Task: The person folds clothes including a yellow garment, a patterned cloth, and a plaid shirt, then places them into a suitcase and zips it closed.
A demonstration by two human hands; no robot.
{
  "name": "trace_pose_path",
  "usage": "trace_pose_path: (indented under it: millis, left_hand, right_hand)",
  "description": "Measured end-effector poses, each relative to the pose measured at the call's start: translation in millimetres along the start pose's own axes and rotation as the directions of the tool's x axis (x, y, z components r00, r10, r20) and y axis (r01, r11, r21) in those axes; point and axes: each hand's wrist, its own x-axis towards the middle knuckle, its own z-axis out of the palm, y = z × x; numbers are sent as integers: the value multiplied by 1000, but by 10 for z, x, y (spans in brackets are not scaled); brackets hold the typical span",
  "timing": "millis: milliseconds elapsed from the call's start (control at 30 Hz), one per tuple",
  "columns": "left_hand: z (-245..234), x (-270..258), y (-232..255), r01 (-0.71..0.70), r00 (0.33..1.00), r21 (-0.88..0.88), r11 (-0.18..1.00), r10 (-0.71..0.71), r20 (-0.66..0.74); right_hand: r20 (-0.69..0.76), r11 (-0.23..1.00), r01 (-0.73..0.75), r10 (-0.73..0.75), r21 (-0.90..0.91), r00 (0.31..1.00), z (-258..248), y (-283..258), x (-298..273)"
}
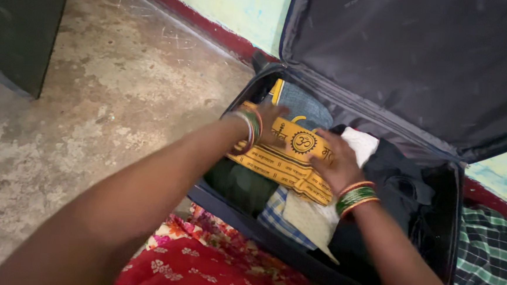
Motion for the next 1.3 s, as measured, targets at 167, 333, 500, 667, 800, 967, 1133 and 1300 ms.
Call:
trace_pose_path:
  millis: [167, 333, 500, 667, 800, 967, 1133, 1300]
  left_hand:
    - [465, -413, 254, 95, 981, 168, 981, -122, 153]
    - [630, -371, 229, 95, 983, 198, 976, -123, 135]
    - [592, -104, 74, 45, 942, 270, 962, -130, 310]
    - [232, 544, -185, 3, 994, -75, 997, 5, 111]
    - [158, 474, 145, 0, 986, -34, 999, -6, -164]
    - [429, 116, 448, 120, 993, 163, 979, -122, 1]
    - [394, 154, 516, 125, 988, 229, 965, -143, 64]
    - [235, 324, 695, 159, 961, 329, 931, -222, 164]
  right_hand:
    - [126, 945, -41, 86, -323, 988, 355, -154, -62]
    - [50, 927, -46, 70, -373, 996, 563, -183, -179]
    - [143, 947, -68, 117, -313, 983, 474, -120, -86]
    - [151, 879, -377, 347, 291, 926, 112, 275, 106]
    - [-86, 929, -265, 251, -260, 964, 56, 375, 230]
    - [105, 840, -319, 400, -438, 910, 171, 287, 297]
    - [164, 834, -289, 404, -470, 900, 216, 348, 329]
    - [150, 960, -244, 264, -140, 953, 3, 745, 340]
